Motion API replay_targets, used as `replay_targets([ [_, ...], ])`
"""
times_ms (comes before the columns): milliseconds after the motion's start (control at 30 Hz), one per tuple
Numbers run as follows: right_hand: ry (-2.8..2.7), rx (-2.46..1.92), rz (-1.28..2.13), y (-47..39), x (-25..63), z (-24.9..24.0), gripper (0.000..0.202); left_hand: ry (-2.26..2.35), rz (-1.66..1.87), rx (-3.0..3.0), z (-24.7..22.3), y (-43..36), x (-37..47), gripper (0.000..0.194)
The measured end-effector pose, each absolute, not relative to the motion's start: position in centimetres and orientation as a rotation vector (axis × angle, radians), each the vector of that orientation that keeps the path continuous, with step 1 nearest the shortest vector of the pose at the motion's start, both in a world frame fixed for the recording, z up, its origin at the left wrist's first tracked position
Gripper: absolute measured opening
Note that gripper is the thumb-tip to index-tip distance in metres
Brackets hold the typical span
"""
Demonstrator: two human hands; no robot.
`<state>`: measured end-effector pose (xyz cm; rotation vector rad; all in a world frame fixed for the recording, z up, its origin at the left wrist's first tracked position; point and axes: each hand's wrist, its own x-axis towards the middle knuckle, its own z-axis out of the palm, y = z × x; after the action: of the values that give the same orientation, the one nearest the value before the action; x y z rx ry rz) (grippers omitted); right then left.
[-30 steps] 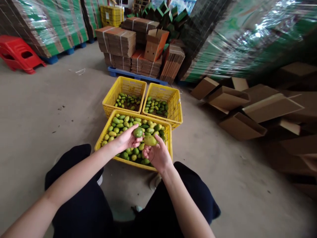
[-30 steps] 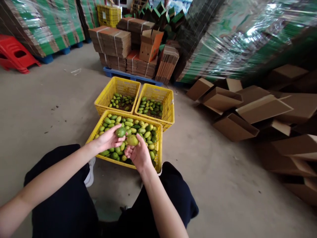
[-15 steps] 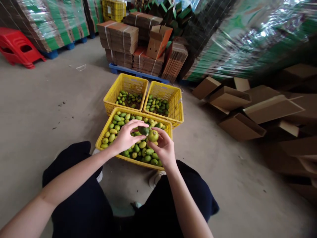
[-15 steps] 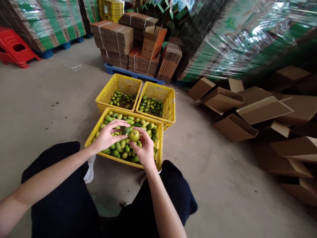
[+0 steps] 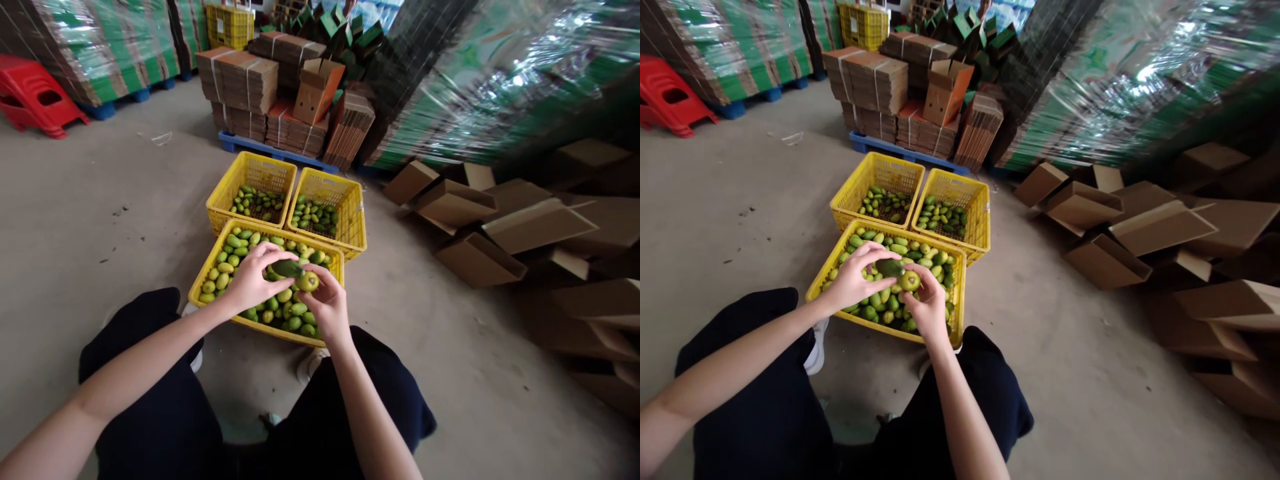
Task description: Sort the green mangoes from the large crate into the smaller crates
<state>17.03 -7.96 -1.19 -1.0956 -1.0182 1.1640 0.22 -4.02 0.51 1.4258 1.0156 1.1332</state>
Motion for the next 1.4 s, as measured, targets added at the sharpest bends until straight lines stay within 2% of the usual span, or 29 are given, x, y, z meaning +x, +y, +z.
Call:
replay_targets([
  [167, -1.008, -1.104, 1.124, -8.0, 17.1, -1.2, 0.041, 0.969, 1.018, 1.203, -0.2, -4.6, 0.6, 0.029],
  [367, -0.81, -1.143, 1.234, -7.2, 16.8, -2.2, 0.04, 1.022, 1.054, 1.283, -1.4, -4.9, 1.4, 0.034],
  [533, -0.386, -0.925, 1.614, -6.5, 16.9, -1.8, 0.02, 0.962, 0.996, 0.697, -0.9, -4.0, 1.9, 0.002],
  [667, -0.293, -0.924, 1.57, -6.6, 16.5, -1.8, 0.026, 0.85, 0.912, 0.41, 0.0, -3.6, 1.9, 0.013],
  [900, -0.322, -0.895, 1.448, -6.3, 15.6, -2.2, 0.029, 0.771, 1.031, 0.349, 0.2, -2.8, 1.8, 0.015],
  [1000, -0.397, -0.851, 1.447, -5.9, 15.4, -1.9, 0.031, 0.732, 1.029, 0.229, 0.1, -2.3, 2.7, 0.032],
  [1067, -0.4, -0.867, 1.447, -5.6, 15.4, -1.7, 0.031, 0.685, 1.02, 0.155, 0.2, -1.9, 3.6, 0.038],
  [1267, -0.292, -1.022, 1.388, -5.4, 15.6, -1.5, 0.024, 0.683, 1.016, 0.021, 0.6, -0.7, 4.6, 0.036],
  [1400, -0.311, -0.957, 1.542, -5.6, 15.9, -1.0, 0.025, 0.71, 0.957, 0.203, 0.1, -0.4, 4.5, 0.037],
])
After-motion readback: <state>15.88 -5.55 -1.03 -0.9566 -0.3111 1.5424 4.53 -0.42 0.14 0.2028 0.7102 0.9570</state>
